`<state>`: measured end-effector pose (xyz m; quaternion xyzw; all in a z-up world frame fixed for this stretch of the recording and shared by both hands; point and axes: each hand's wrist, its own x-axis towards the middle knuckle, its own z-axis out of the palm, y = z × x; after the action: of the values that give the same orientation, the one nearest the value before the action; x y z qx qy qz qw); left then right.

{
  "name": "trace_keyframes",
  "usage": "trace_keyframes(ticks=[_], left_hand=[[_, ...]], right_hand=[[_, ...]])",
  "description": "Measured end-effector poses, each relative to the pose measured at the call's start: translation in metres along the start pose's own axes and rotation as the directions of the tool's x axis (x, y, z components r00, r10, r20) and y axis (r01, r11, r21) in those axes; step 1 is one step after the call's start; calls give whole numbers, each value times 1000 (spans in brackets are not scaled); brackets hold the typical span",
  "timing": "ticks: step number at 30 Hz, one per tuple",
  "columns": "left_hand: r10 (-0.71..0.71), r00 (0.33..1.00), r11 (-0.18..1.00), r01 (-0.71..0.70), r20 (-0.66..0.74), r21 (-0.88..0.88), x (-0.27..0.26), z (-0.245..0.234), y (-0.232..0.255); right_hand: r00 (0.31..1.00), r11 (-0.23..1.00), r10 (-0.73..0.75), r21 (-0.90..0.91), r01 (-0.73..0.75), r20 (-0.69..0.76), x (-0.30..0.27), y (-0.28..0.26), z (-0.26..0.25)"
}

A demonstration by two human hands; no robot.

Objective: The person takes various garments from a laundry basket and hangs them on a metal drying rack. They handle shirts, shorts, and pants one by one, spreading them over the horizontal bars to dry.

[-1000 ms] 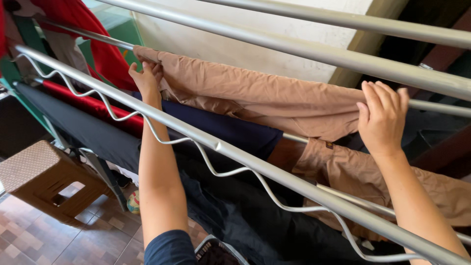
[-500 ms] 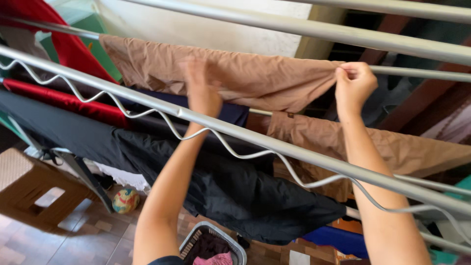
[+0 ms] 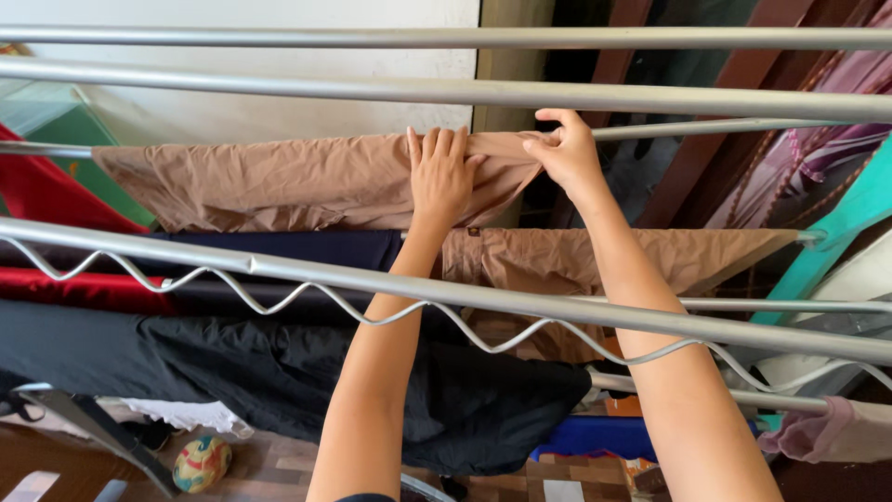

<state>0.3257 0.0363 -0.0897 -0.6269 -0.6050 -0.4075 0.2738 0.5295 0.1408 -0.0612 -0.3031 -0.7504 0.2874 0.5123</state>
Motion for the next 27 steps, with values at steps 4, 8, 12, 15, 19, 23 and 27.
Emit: trace_keyframes(ticks=[4,8,12,15,19,23,27], left_hand=[[27,999,999,-26,-17,23,-4,6,-5],[33,999,999,-33,-16,22,-3,11,-10],[64,997,997,-63,-39,33,-6,13,-14],[62,998,997,-61,-14,37,-4,13,-14],[77,996,996,-75,-37,39,-7,9,-13],[66,997,997,-65,-37,44,-4,4,-13],[33,998,998,-30,-62,48,1,6,-4]], right_hand=[[994,913,-66,-407,23,-91,8,-11,4],[963,698,-269,-696,170,-34,18,-22,13],[946,555,-323,-805,208,22,12,-19,16],[948,548,-317,-820,164,-23,15,1,8],[959,927,14,-355,-118,-284,37,37,-9],[855,851,467,376,-366,-226,58,45,-57],[961,991,-74,-126,41,-267,26,27,-47]])
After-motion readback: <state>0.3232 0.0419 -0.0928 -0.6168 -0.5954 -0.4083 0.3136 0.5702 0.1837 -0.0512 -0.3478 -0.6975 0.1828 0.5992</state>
